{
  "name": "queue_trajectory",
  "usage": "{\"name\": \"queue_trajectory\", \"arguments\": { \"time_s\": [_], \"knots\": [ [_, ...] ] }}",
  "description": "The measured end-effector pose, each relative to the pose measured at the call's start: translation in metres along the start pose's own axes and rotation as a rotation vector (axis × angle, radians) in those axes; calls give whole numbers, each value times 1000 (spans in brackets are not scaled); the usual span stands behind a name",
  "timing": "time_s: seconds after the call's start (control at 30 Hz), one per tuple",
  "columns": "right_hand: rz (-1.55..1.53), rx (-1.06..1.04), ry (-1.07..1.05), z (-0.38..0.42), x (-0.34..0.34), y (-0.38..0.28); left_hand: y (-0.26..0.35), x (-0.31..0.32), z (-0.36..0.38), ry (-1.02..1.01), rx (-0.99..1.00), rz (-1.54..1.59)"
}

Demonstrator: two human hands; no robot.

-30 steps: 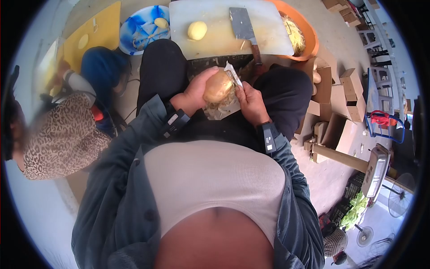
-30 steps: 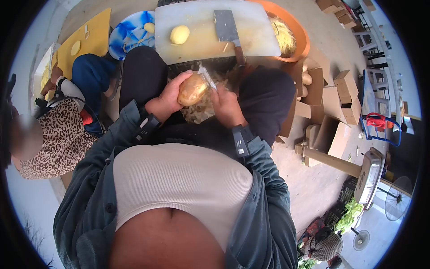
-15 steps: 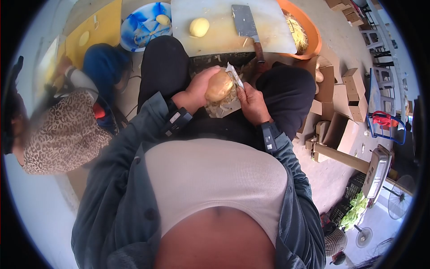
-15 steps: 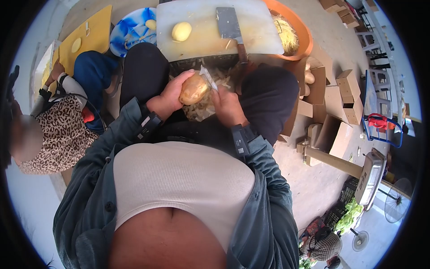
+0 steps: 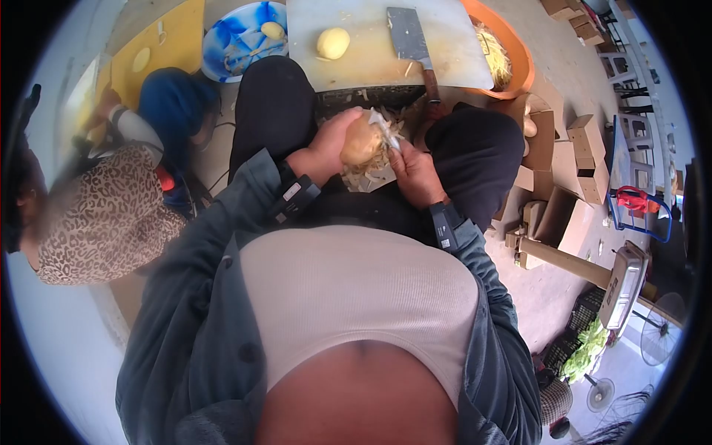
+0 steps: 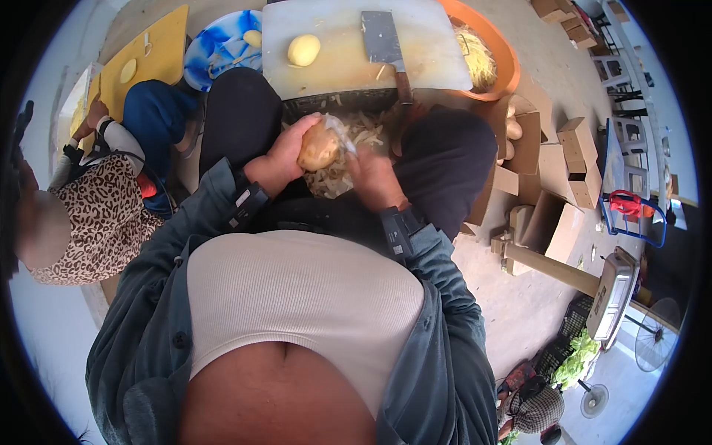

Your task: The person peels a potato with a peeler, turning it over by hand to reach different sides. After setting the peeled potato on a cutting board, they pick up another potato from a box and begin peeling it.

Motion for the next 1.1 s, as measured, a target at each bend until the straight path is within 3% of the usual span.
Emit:
{"name": "queue_trajectory", "arguments": {
  "time_s": [0.3, 0.37, 0.53, 0.7, 0.8, 0.83, 0.9, 1.03, 1.07, 1.1],
  "knots": [
    [33, -10, -88, -1, 10, -4, -5, -8, -3, 97, -40, 65],
    [72, -101, -137, -1, 19, -9, -4, -9, -1, 154, -41, 74],
    [103, -44, -166, -1, 17, -13, -7, -16, -4, 190, -66, 102],
    [188, -177, -275, 1, 32, -12, -6, -20, -6, 165, -79, 195],
    [39, -158, -262, 2, 30, -13, -5, -13, -9, 54, -99, 289],
    [28, -168, -223, 3, 26, -11, -3, -9, -11, -29, -111, 303],
    [16, -174, -176, 4, 19, -9, 2, -9, -11, 7, -102, 274],
    [-564, 76, 139, 3, -6, 9, 7, 6, 3, 81, -57, 102],
    [-496, 124, 150, 0, -7, 12, -1, -12, -6, 80, -66, 98],
    [-426, 175, 164, -2, -8, 13, -4, -37, -25, -39, 59, -184]
  ]
}}
Point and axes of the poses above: each hand's wrist, its own z-axis away from the middle knuckle, its own x-axis out of the palm, y = z × x, the point moved 6 cm from there along -z, towards the middle knuckle, and after that the axes turned 10 degrees about -y, right-handed, at the moved point
